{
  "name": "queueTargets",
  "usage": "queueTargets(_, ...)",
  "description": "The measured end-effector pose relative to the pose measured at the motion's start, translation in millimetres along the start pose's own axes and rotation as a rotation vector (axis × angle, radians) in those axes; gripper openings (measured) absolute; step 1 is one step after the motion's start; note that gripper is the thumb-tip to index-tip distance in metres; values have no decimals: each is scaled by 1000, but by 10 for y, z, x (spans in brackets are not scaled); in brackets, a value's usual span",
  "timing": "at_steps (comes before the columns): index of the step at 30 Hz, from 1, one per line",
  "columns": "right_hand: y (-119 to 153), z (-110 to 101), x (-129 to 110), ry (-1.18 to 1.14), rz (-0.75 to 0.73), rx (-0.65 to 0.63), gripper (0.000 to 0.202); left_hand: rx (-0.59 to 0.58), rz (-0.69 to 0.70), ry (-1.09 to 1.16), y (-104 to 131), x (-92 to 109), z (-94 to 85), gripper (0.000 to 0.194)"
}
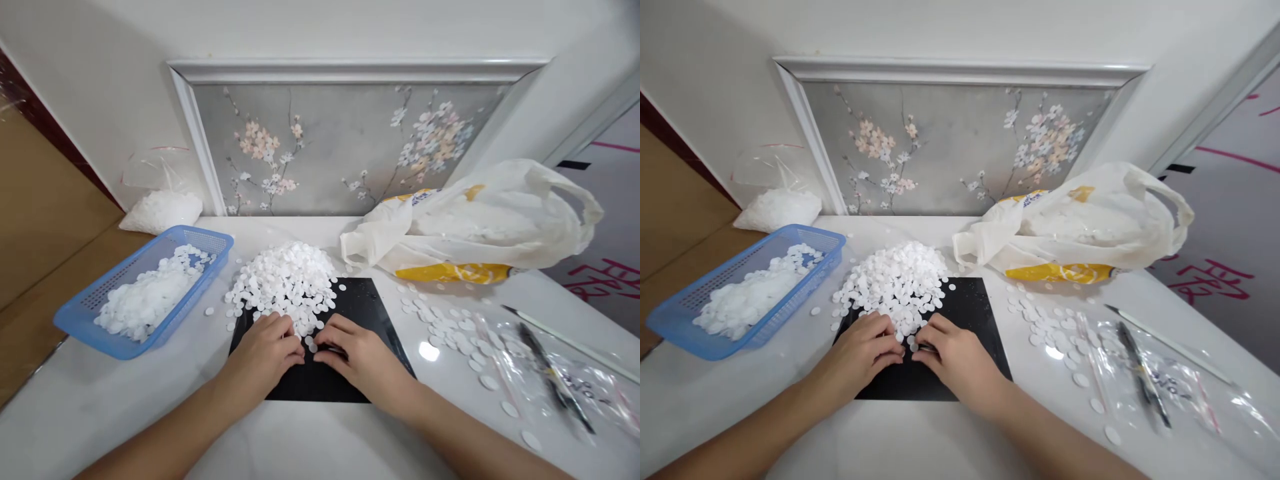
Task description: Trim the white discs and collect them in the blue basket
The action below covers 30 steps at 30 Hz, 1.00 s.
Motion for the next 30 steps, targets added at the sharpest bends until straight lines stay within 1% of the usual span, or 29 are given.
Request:
queueTargets(3, -17, 39, -20, 112, -35, -13, 12, 22, 33, -45, -14, 29, -24, 19)
queueTargets(5, -37, 2, -38, 36, -3, 17, 16, 70, -26, 75, -4, 38, -36, 18)
queueTargets(6, -49, -30, -53, -49, 41, 34, 16, 89, -84, 189, 7, 38, -37, 17)
queueTargets(8, -69, -88, -95, -252, 167, 31, 15, 89, -239, 512, 34, 36, -18, 14)
queueTargets(10, -80, -112, -158, -406, 263, -30, 14, 42, -394, 874, 58, 47, 16, 9)
queueTargets(11, -82, -110, -192, -455, 280, -61, 14, 12, -446, 1026, 65, 62, 29, 8)
queueTargets(13, -77, -85, -242, -502, 273, -82, 16, -48, -473, 1223, 67, 104, 40, 14)
queueTargets(15, -56, -45, -252, -490, 271, -57, 19, -112, -440, 1296, 66, 149, 41, 23)
queueTargets(17, -25, -4, -233, -461, 300, -50, 20, -158, -427, 1312, 71, 182, 51, 26)
queueTargets(20, 13, 24, -204, -442, 334, -98, 21, -161, -485, 1294, 86, 197, 74, 27)
queueTargets(22, 24, 0, -194, -426, 342, -96, 27, -140, -533, 1310, 91, 195, 77, 26)
queueTargets(25, 28, -89, -187, -317, 331, 3, 37, -128, -615, 1433, 100, 198, 57, 25)
queueTargets(28, 40, -167, -192, -184, 283, 68, 33, -143, -680, 1568, 114, 216, 26, 25)
queueTargets(30, 55, -187, -200, -166, 241, 88, 32, -155, -707, 1617, 121, 226, 10, 28)
Point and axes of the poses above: each hand's wrist, its own y-axis away from the middle knuckle, its own z-axis out of the palm, x = y × z, the point moved 2 cm from there along -y, towards the middle knuckle, and after that the axes turned 14 degrees about -y, right-handed, at the moved point
